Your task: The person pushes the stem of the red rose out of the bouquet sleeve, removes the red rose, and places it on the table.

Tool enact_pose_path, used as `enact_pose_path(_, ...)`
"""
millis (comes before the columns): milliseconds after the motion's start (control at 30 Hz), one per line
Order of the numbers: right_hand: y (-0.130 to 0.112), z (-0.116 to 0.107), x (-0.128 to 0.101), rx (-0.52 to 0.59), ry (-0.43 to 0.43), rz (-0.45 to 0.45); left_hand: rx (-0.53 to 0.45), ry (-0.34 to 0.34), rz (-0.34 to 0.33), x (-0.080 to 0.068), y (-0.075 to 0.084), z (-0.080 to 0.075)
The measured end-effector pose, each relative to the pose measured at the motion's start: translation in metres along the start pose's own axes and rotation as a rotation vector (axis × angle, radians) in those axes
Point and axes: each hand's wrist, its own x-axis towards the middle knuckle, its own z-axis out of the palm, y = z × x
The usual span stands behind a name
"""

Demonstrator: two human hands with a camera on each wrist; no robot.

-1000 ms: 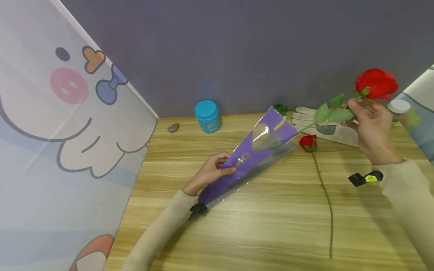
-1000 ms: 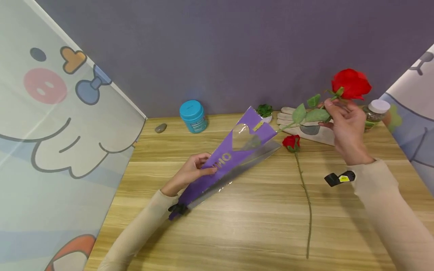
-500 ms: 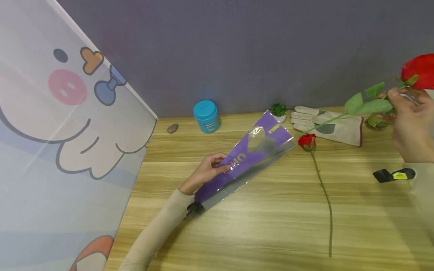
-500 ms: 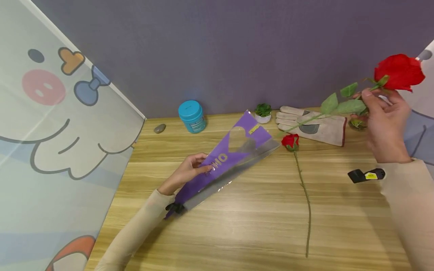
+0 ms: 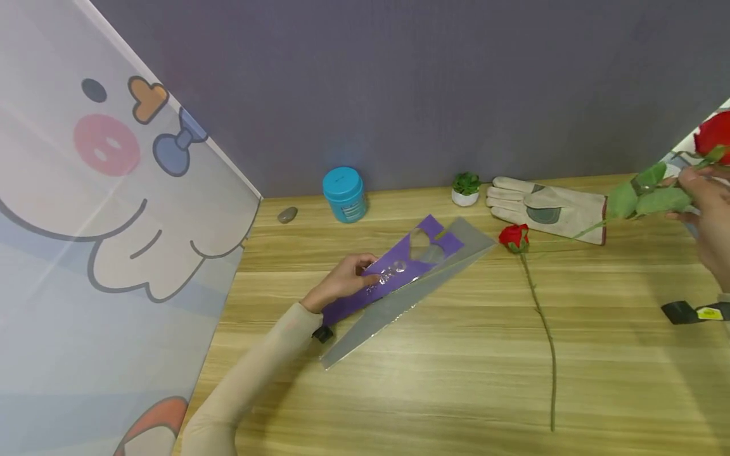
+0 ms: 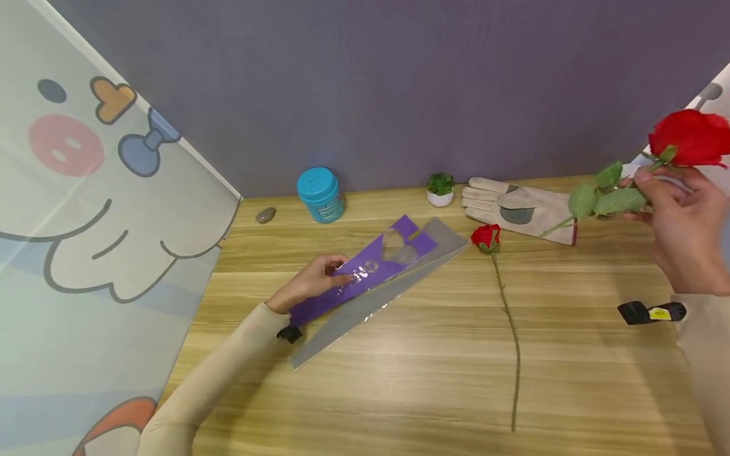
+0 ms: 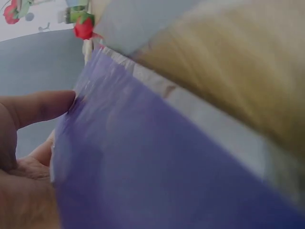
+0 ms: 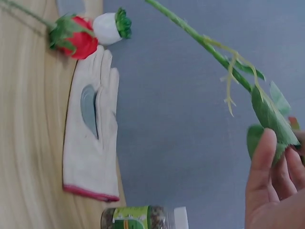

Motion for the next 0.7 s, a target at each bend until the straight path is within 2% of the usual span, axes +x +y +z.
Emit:
enact_pose_path(133,0.003,-0.008,-0.002,-0.026,-0.047,0.014,0.09,0.028,-0.015,0.005,0.001,-0.002)
enact_pose_path(233,0.005,-0.014,-0.003,-0.098,-0.097,0.033,0.12,0.042,-0.002,0.009,0.001,-0.002)
enact_pose_path(400,0.012,-0.028,-0.011,-0.417,-0.203,0.101,0.145,0.051,0.058,0.013,-0.002,-0.003)
enact_pose_path(500,0.02,-0.036,-0.016,-0.592,-0.303,0.127,0.162,0.044,0.059,0.016,-0.004,-0.004)
enact_pose_path(700,0.036,-0.044,-0.024,-0.788,-0.474,0.2,0.236,0.054,0.036,0.019,-0.006,-0.004)
